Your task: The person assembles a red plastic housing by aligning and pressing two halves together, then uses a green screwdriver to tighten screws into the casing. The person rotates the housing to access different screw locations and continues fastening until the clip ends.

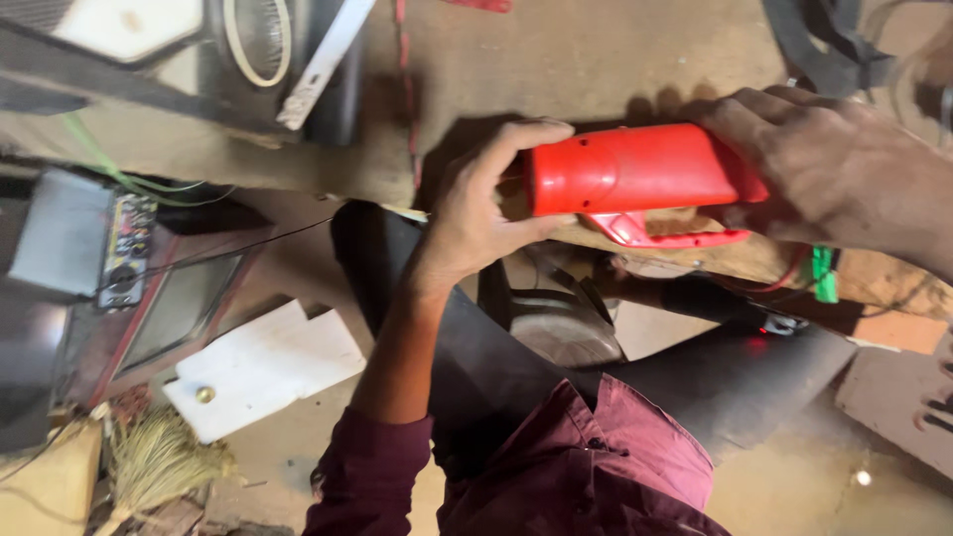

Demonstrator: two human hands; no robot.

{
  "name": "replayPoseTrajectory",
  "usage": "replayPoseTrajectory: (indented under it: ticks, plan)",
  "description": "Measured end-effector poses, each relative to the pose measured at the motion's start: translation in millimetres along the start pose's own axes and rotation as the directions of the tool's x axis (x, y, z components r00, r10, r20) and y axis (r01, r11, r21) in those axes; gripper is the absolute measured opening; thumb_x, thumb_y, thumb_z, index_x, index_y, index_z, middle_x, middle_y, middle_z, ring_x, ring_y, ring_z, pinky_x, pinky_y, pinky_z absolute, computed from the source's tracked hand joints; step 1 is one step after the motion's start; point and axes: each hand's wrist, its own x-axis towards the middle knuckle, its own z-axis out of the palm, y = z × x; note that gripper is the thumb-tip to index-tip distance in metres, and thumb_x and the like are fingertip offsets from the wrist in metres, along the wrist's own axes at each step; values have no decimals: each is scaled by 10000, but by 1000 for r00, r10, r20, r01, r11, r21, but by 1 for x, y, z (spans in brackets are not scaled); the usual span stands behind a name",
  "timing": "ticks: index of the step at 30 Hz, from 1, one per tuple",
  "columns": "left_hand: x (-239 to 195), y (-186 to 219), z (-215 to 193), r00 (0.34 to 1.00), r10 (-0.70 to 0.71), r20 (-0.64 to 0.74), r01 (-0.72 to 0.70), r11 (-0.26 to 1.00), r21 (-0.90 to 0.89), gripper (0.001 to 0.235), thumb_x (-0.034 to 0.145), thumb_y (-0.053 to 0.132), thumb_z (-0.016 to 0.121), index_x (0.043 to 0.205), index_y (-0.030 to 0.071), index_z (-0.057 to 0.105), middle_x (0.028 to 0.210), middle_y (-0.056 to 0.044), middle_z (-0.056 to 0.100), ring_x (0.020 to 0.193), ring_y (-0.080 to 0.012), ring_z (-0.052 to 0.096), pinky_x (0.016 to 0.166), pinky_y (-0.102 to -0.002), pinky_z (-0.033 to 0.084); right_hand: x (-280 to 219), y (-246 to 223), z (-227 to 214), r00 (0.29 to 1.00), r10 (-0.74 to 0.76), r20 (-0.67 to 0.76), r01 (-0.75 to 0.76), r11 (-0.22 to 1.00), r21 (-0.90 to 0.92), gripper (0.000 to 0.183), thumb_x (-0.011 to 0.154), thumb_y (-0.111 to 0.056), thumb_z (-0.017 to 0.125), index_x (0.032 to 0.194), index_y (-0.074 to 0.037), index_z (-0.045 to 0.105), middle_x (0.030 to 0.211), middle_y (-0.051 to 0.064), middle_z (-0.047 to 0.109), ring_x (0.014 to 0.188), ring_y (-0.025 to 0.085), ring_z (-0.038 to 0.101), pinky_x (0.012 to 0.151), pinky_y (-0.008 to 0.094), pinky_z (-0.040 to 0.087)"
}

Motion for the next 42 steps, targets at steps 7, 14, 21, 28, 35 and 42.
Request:
replayPoseTrajectory:
  ticks: [7,14,21,28,35,42]
  plan:
    - [0,0,0,1000,-7,13,7,1000,9,710,764,85,919,1384,98,574,1421,-63,653,1373,-236,624,1201,-352,494,-5,-9,5,884,-172,-434,207,978,34,964,626,-373,849,1468,-48,509,1320,150,626,1225,332,615,1031,454,514]
    - [0,-2,-1,1000,-16,21,16,1000,19,715,769,118,918,1389,97,564,1414,-68,652,1359,-251,626,1176,-357,498,0,-73,-15,736,-102,-669,237,965,115,612,970,-430,635,1428,-33,554,1398,204,602,1339,366,571,1129,509,459]
    - [-2,3,-5,999,-38,34,37,999,32,743,776,169,929,1408,119,542,1411,-69,642,1337,-255,632,1148,-364,507,9,-83,-4,648,-76,-758,205,976,77,613,997,-372,563,1473,16,551,1452,204,589,1269,386,570,969,496,438]
    - [-3,6,1,998,55,-27,-51,992,119,736,755,113,907,1417,123,585,1441,-80,626,1367,-276,606,1188,-384,496,-3,-83,-40,646,-99,-757,270,957,106,588,1053,-369,529,1470,45,534,1441,227,574,1242,387,571,1001,498,422]
    - [-4,6,2,1000,30,-4,-29,992,123,708,773,136,907,1395,97,573,1397,-95,634,1350,-293,612,1149,-388,506,17,-72,-18,621,-70,-781,231,968,97,472,1072,-388,564,1358,-27,665,1285,150,672,1131,340,630,943,467,432]
    - [-3,9,9,996,73,-58,-63,985,159,699,790,188,935,1394,103,594,1376,-109,659,1311,-291,638,1127,-390,521,-10,-65,28,353,7,-935,429,888,168,131,1037,-143,713,1112,-43,675,1103,113,688,923,312,600,849,420,455]
